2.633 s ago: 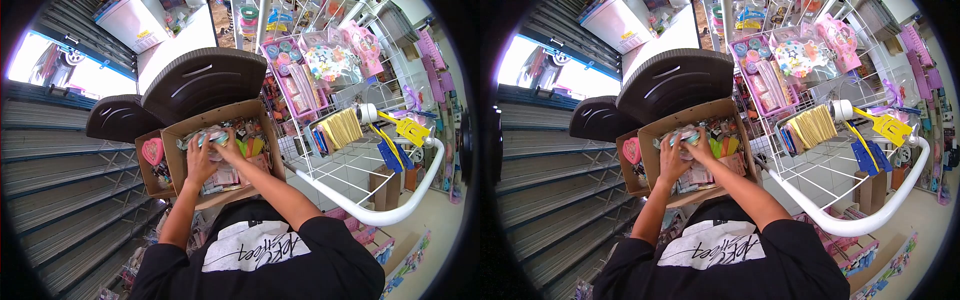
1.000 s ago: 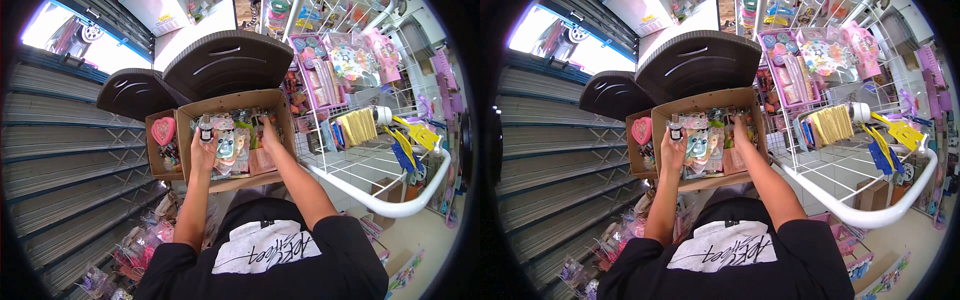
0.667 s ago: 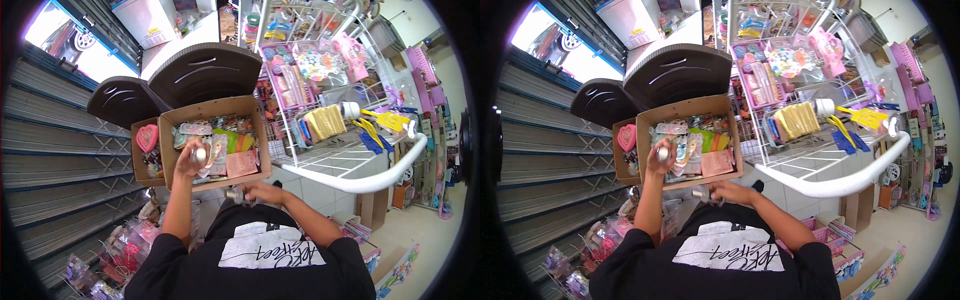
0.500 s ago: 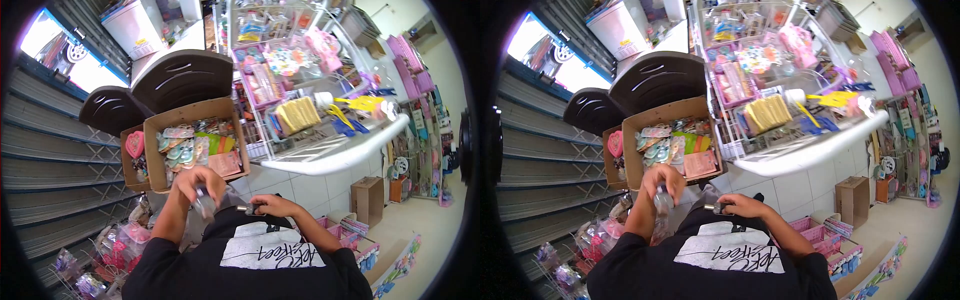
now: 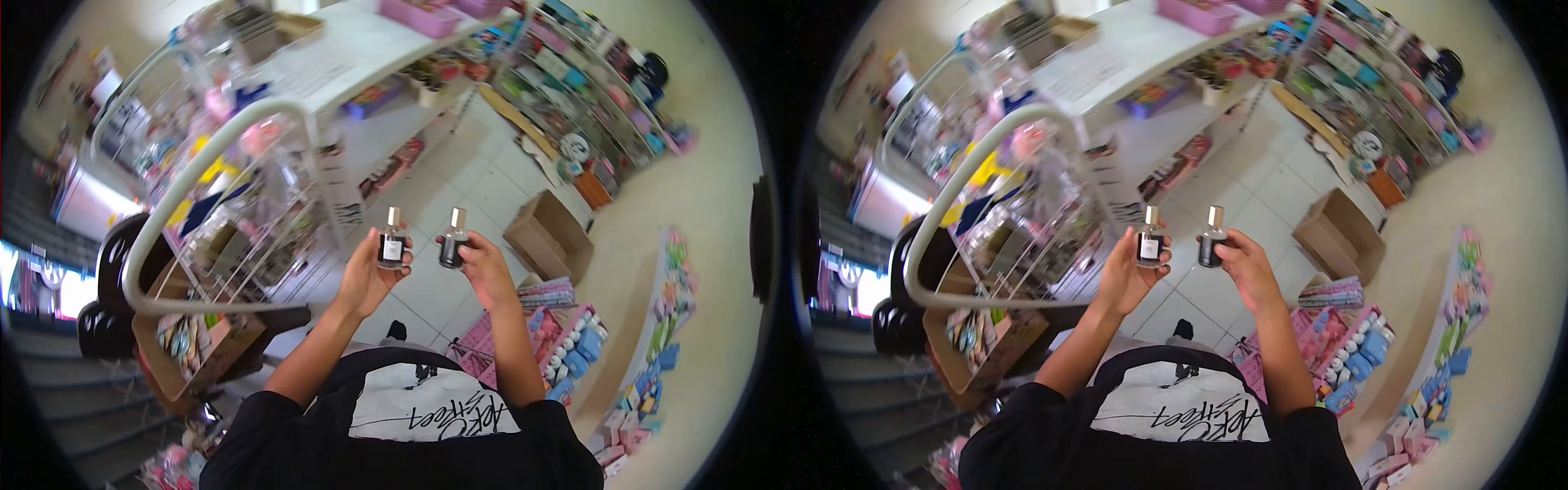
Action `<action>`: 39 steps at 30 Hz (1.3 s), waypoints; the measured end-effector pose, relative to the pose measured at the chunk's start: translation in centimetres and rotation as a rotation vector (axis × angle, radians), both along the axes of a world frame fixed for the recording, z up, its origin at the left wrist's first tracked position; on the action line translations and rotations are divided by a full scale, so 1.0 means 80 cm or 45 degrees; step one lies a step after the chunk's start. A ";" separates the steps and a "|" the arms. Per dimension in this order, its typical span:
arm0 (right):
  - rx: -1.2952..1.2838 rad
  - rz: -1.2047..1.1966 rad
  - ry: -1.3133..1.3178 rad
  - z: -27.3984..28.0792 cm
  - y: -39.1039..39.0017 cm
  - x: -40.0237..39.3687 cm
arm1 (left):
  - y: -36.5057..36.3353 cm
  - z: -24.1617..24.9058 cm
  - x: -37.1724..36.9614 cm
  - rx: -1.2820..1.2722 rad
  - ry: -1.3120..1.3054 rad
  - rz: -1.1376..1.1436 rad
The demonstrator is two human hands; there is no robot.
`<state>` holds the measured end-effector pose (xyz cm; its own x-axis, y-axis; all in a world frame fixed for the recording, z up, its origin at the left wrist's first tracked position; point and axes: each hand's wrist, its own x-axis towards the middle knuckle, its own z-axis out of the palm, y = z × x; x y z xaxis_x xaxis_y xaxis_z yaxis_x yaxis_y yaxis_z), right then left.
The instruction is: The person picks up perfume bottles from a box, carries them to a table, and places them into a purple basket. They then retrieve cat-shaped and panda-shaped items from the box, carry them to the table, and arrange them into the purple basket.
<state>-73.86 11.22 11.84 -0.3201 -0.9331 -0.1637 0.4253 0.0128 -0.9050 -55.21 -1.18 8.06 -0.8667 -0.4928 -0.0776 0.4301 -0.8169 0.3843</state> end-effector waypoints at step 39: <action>-0.375 0.377 -0.238 0.104 -0.462 -0.545 | -0.376 0.175 -0.488 -0.929 -0.531 0.786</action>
<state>-117.50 -25.77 20.15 -0.0228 -0.9954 0.0928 0.5987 -0.0879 -0.7961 -94.28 -31.23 22.04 -0.4208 -0.8887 0.1819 0.4133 -0.0094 0.9105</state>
